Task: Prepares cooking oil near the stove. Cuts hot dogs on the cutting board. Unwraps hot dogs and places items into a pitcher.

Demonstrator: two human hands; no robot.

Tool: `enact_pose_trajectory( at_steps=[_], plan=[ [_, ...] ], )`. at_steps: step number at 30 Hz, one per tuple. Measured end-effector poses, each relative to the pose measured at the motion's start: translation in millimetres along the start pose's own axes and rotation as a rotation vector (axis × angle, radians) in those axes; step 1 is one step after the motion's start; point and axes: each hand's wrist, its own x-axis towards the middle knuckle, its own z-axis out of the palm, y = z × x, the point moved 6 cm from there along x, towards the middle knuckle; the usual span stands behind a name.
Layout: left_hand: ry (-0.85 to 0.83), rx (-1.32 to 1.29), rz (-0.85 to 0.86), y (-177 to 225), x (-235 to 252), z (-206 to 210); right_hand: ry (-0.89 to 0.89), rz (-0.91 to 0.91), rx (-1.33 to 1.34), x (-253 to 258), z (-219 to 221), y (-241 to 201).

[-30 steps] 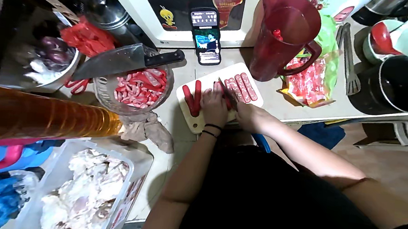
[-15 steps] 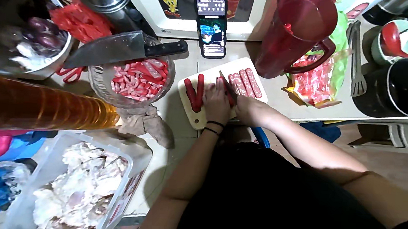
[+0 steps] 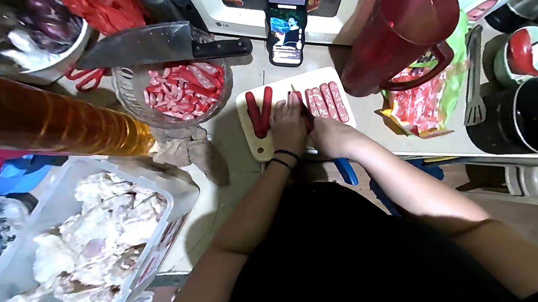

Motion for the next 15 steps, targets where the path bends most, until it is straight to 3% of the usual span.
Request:
enact_pose_trajectory(
  at_steps=[15],
  plan=[
    [-0.015,0.019,0.003,-1.5,0.6,4.5,-0.031,0.01,-0.055,-15.5,19.3,9.3]
  ],
)
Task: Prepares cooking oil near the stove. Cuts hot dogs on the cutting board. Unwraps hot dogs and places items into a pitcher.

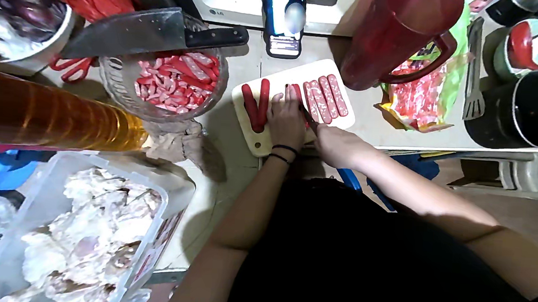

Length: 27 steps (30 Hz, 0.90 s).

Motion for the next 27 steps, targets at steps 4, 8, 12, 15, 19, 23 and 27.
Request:
enact_pose_trajectory(
  at_steps=[4,8,12,15,19,23,27],
  plan=[
    [-0.003,0.031,-0.023,-0.8,1.1,0.1,0.066,0.034,-0.011,7.5,16.6,-0.9],
    [0.006,0.017,-0.031,2.7,-0.4,-4.5,0.209,0.06,0.055,24.6,38.0,-0.8],
    [-0.063,-0.001,-0.015,6.1,-6.1,-12.1,0.163,0.067,0.074,24.9,35.5,0.9],
    [-0.003,0.018,-0.019,1.7,-3.1,-6.0,0.116,0.037,0.003,6.2,32.6,11.4],
    [-0.007,-0.014,-0.041,-0.1,-0.2,-2.4,-0.064,-0.004,-0.112,-36.5,33.9,41.2],
    [0.022,-0.084,0.01,0.2,-3.9,-16.5,-0.201,-0.033,-0.104,-71.7,31.3,66.0],
    [-0.003,-0.022,-0.079,-18.4,-6.5,-53.8,-0.168,-0.149,0.04,-90.1,15.4,61.2]
  ],
)
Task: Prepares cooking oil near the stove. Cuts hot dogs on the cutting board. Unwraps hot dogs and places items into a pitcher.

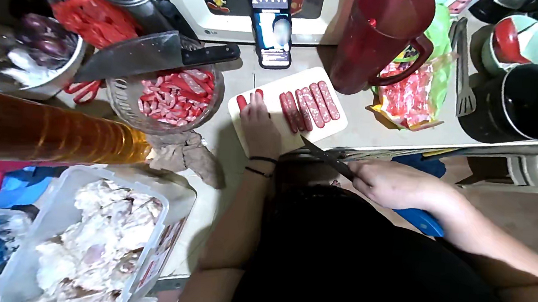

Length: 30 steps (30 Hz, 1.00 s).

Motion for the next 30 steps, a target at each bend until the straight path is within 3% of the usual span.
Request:
enact_pose_trajectory(
  at_steps=[3,10,14,20,23,30],
  plan=[
    [-0.168,0.021,-0.163,-11.0,6.5,-13.5,0.037,-0.054,-0.025,21.4,2.7,-21.2],
    [-0.239,-0.06,-0.156,-3.2,17.8,-7.7,0.252,0.074,0.028,81.2,-2.8,-36.4],
    [-0.188,-0.137,-0.119,2.7,12.3,5.3,0.206,0.143,-0.011,88.7,-22.1,-42.1],
    [-0.022,0.076,-0.021,-3.7,1.1,25.3,0.258,0.073,-0.097,93.3,-39.1,-60.8],
    [0.059,0.058,0.018,-9.9,-2.2,30.3,0.268,0.059,-0.112,94.4,-45.7,-70.7],
    [0.074,0.023,-0.003,-11.5,-4.5,32.5,0.231,0.056,-0.142,97.8,-50.9,-75.3]
  ],
)
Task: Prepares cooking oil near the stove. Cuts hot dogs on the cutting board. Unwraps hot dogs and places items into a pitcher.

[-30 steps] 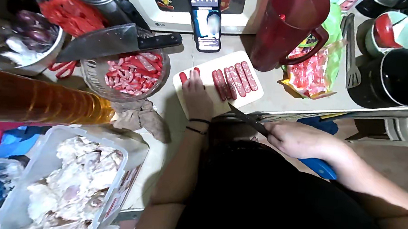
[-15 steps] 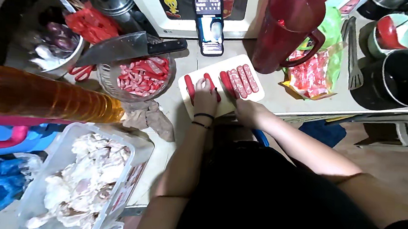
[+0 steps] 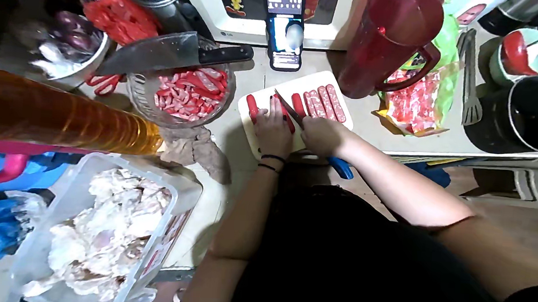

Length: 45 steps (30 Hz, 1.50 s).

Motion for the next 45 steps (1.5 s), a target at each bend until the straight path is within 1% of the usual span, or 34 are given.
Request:
enact_pose_trajectory(
  at_steps=[9,15,20,25,28,33,41,45],
  plan=[
    [-0.036,0.012,-0.009,-3.0,-1.4,4.5,-0.03,-0.068,0.0,13.0,-6.2,-4.6],
    [-0.049,-0.01,-0.022,1.7,-2.3,-3.3,-0.052,-0.087,0.014,25.9,-10.8,-11.8],
    [-0.036,-0.003,0.007,-0.6,-4.5,-0.9,-0.043,-0.036,-0.005,33.9,-8.4,-19.3],
    [-0.076,0.025,0.003,-0.7,-6.8,-0.4,-0.038,0.011,-0.02,38.0,-3.2,-23.3],
    [-0.102,0.063,0.005,-0.6,-6.8,2.3,-0.031,0.026,-0.008,36.4,-0.4,-20.7],
    [-0.077,0.067,0.004,-1.2,-6.7,2.9,-0.052,0.068,0.02,24.4,3.3,-17.2],
    [-0.093,0.057,-0.02,-0.7,-5.3,3.6,-0.037,-0.012,0.043,23.6,15.7,-6.6],
    [-0.088,0.047,-0.023,-1.5,-5.0,5.5,-0.044,-0.001,-0.005,17.5,20.3,-3.8]
  ],
)
